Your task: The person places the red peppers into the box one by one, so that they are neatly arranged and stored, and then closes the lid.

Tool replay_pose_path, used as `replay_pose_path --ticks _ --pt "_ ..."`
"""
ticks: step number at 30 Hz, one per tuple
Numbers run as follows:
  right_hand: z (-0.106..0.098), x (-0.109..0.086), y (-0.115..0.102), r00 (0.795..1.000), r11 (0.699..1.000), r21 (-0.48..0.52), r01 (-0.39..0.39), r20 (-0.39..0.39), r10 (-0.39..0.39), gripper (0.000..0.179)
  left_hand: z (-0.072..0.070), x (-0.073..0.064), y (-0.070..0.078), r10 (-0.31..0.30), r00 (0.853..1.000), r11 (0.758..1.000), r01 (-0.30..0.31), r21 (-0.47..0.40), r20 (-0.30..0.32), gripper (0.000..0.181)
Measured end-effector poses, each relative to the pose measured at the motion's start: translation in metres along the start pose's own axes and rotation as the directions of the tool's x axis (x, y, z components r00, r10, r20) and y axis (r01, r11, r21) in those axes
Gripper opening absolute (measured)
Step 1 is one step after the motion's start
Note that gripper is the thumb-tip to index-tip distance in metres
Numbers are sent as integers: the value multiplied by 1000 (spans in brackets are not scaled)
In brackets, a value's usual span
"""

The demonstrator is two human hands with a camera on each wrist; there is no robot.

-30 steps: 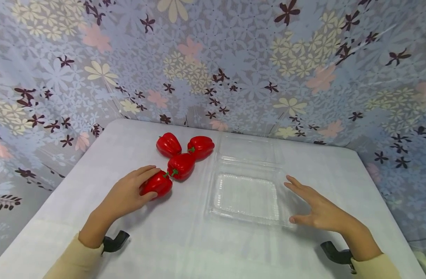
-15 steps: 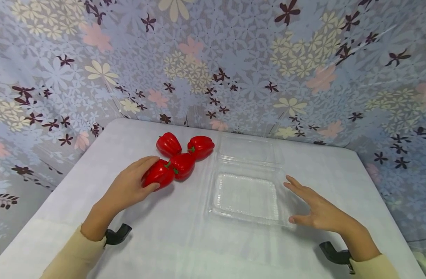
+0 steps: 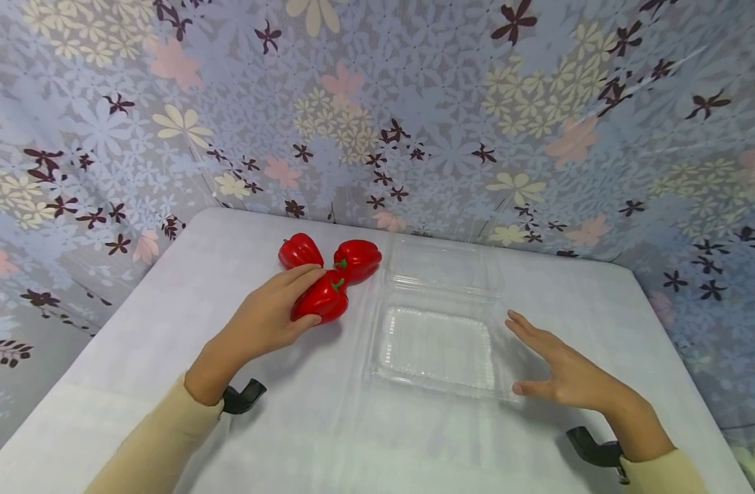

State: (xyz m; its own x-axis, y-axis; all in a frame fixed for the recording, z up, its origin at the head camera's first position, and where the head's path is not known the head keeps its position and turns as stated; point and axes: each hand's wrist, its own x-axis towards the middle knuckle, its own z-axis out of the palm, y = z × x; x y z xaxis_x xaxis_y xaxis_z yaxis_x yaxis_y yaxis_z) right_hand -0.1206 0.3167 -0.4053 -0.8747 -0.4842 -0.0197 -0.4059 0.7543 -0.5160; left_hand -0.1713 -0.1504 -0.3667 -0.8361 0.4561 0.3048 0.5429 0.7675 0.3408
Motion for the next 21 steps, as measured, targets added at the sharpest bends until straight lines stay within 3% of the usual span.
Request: replay_pose_path --ticks 14,21 --pt "1 -1 -1 1000 1000 8 8 -7 -8 97 -9 31 15 125 989 989 -130 71 74 69" --pt "-2 2 -3 1000 1000 16 24 7 -25 96 -6 38 23 187 977 976 -196 92 101 68"
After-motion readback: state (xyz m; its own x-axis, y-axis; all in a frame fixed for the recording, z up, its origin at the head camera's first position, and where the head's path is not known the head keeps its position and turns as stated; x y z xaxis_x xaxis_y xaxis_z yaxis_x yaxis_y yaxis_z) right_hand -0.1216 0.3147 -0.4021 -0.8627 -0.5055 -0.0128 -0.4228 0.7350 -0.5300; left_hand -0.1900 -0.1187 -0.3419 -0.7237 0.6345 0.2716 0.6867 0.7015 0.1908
